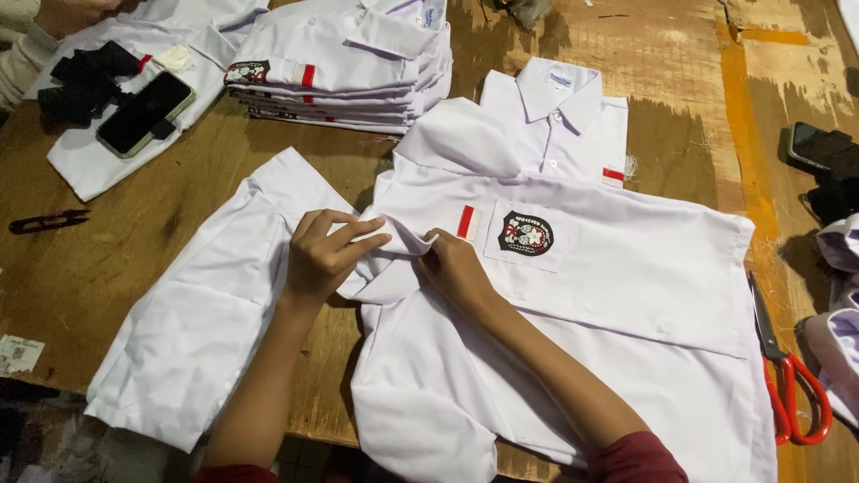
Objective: The person folds a white short-sleeved shirt on a wooden table. They align the collar, fold the sleeves inward, and then fold the shirt in half before placing it on a stack of similar shirts.
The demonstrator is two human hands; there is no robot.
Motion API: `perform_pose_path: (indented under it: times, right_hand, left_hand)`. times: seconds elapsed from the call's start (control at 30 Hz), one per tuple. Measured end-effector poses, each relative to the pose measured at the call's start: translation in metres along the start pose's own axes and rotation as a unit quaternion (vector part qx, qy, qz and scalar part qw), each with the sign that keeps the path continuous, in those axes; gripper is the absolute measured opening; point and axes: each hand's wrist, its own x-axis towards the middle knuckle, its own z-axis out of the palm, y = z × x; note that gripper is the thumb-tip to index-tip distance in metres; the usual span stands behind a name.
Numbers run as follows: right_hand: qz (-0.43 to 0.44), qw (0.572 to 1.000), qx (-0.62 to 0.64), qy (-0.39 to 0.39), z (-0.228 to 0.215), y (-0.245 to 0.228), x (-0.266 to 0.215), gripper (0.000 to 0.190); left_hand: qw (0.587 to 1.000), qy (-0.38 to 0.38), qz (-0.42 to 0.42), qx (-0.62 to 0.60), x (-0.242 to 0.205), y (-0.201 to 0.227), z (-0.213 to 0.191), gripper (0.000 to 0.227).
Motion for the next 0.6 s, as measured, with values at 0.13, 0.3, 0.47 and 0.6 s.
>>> perform_pose_path:
  times: [0.13, 0.3, 0.47, 0.6]
  right_hand:
    - [-0.028, 0.999, -0.007, 0.019, -0.004, -0.011, -0.002, 0.015]
    - [-0.056, 0.994, -0.092, -0.011, -0.027, -0.047, -0.005, 0.019]
    - [-0.053, 0.993, -0.103, -0.025, -0.002, -0.007, -0.009, 0.023]
    - [-0.076, 0.985, -0.151, -0.037, 0.006, 0.000, -0.009, 0.023]
  left_hand:
    - [1.000, -0.002, 0.014, 0.006, -0.002, -0.001, 0.002, 0.024]
    - [1.000, 0.011, 0.001, 0.000, -0.004, -0.004, 0.002, 0.025]
    - [1.000, 0.015, -0.002, 0.001, -0.003, -0.003, 0.000, 0.028]
    - [1.000, 0.013, -0.006, -0.002, -0.002, -0.003, -0.001, 0.032]
